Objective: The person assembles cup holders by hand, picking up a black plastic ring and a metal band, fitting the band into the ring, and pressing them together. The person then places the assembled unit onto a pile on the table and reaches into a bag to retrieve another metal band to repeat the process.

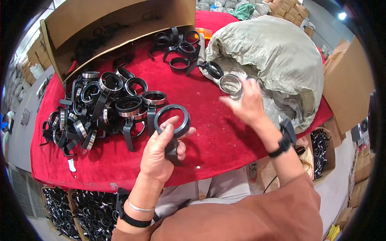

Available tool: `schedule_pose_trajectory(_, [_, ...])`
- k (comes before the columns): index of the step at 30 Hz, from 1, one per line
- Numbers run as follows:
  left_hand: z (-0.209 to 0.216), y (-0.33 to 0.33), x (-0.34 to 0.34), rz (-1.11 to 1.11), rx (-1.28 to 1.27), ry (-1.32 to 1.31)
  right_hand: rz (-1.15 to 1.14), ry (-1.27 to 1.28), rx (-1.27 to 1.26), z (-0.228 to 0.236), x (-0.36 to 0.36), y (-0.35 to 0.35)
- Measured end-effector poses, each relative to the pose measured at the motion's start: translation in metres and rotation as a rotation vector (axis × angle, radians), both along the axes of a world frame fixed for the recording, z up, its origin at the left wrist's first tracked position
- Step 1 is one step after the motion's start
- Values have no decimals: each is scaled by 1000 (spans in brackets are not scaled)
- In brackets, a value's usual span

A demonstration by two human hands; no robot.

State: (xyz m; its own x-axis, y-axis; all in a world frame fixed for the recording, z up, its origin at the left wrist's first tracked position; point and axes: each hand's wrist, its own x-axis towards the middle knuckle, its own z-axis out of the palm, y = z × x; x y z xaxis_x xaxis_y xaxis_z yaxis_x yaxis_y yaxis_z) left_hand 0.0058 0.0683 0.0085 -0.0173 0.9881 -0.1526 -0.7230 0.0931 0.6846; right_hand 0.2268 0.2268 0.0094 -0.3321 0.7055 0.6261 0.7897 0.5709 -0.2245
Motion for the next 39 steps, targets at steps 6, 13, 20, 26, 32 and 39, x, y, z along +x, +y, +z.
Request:
schedule_pose_trajectory(6, [0, -14, 9, -62, -41, -34, -221, -205, -154, -12, -10, 52])
schedule_pose_trajectory(13, [-8, -18, 5, -52, -62, 24, 234, -220, 282, -6, -8, 11])
schedule_pose_trajectory(20, [-8, -21, 15, -65, -53, 73, 376, -151, 386, 7, 3, -29])
schedule_pose_trajectory(26, [-11, -25, 23, -40, -24, -30, 384, 284, 29, 14, 8, -67])
schedule_pose_trajectory(32, [-13, -20, 37, -18, 89, 65, 373, 469, -175, 13, 9, -94])
schedule_pose_trajectory(39, [-2, -16, 54, 53, 205, 166, 394, 88, 173, 15, 10, -117])
